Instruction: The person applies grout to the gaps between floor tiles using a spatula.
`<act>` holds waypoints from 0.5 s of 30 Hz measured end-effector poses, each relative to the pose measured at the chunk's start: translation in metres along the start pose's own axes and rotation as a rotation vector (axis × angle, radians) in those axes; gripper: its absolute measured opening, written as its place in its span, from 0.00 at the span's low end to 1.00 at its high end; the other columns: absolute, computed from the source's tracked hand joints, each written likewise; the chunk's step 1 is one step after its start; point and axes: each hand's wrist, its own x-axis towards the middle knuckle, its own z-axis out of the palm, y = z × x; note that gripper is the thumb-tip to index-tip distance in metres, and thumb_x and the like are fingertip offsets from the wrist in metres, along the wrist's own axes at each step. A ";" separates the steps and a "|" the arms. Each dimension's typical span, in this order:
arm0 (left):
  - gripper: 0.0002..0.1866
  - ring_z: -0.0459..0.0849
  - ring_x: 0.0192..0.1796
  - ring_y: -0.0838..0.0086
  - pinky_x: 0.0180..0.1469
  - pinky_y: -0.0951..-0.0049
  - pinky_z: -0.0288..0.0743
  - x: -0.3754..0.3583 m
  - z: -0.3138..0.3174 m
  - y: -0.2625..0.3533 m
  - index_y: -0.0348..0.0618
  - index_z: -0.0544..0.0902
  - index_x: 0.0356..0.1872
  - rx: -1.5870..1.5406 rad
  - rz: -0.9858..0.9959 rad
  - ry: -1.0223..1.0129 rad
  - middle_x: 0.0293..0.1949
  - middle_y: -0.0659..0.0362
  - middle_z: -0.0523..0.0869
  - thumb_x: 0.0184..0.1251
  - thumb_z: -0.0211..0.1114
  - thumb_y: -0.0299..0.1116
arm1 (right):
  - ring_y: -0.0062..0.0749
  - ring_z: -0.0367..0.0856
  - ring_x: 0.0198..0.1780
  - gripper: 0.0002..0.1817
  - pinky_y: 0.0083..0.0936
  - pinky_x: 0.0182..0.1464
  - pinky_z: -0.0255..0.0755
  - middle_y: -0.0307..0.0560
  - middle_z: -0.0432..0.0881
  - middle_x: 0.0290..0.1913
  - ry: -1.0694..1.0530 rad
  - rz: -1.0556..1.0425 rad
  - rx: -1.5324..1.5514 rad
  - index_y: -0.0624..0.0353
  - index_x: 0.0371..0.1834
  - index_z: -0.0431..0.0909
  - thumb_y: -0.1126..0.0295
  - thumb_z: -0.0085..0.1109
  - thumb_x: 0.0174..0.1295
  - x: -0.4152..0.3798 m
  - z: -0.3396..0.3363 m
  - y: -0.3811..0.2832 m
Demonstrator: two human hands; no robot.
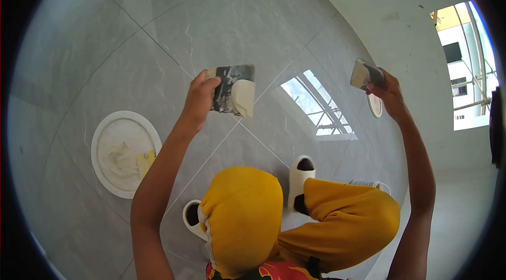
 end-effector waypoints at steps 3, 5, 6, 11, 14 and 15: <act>0.12 0.83 0.36 0.77 0.36 0.73 0.79 0.004 0.019 0.001 0.38 0.74 0.48 0.053 -0.067 -0.008 0.39 0.58 0.81 0.68 0.50 0.33 | 0.34 0.79 0.47 0.16 0.28 0.49 0.75 0.48 0.82 0.51 -0.131 -0.272 -0.239 0.61 0.52 0.79 0.78 0.62 0.60 0.026 0.073 -0.052; 0.13 0.83 0.34 0.76 0.32 0.72 0.79 0.007 0.033 0.005 0.39 0.74 0.48 0.072 -0.096 0.000 0.38 0.59 0.81 0.68 0.50 0.34 | 0.38 0.78 0.51 0.20 0.32 0.51 0.75 0.44 0.81 0.54 -0.188 -0.467 -0.367 0.57 0.50 0.82 0.84 0.64 0.53 0.035 0.102 -0.074; 0.13 0.82 0.33 0.77 0.31 0.72 0.78 0.005 0.037 0.009 0.39 0.74 0.48 0.075 -0.102 0.016 0.38 0.59 0.81 0.68 0.50 0.34 | 0.38 0.78 0.52 0.21 0.32 0.52 0.75 0.43 0.82 0.53 -0.188 -0.545 -0.371 0.56 0.50 0.82 0.85 0.64 0.51 0.040 0.112 -0.077; 0.12 0.81 0.32 0.77 0.29 0.74 0.76 0.035 0.055 -0.009 0.42 0.74 0.46 0.065 -0.082 0.150 0.36 0.60 0.81 0.68 0.50 0.36 | 0.38 0.78 0.53 0.23 0.33 0.52 0.77 0.41 0.84 0.50 -0.207 -0.850 -0.457 0.54 0.48 0.83 0.87 0.64 0.48 0.085 0.144 -0.046; 0.11 0.80 0.33 0.77 0.29 0.74 0.75 0.062 0.066 -0.019 0.42 0.74 0.45 0.091 -0.094 0.291 0.35 0.60 0.80 0.68 0.50 0.34 | 0.37 0.79 0.52 0.21 0.34 0.50 0.79 0.41 0.86 0.46 -0.365 -0.858 -0.445 0.55 0.43 0.85 0.90 0.63 0.47 0.116 0.128 -0.006; 0.10 0.79 0.33 0.78 0.28 0.75 0.73 0.076 0.063 -0.020 0.42 0.75 0.45 0.059 -0.080 0.335 0.35 0.61 0.80 0.68 0.51 0.35 | 0.37 0.79 0.52 0.21 0.33 0.50 0.78 0.41 0.85 0.47 -0.405 -0.757 -0.364 0.55 0.45 0.84 0.89 0.62 0.48 0.128 0.115 0.018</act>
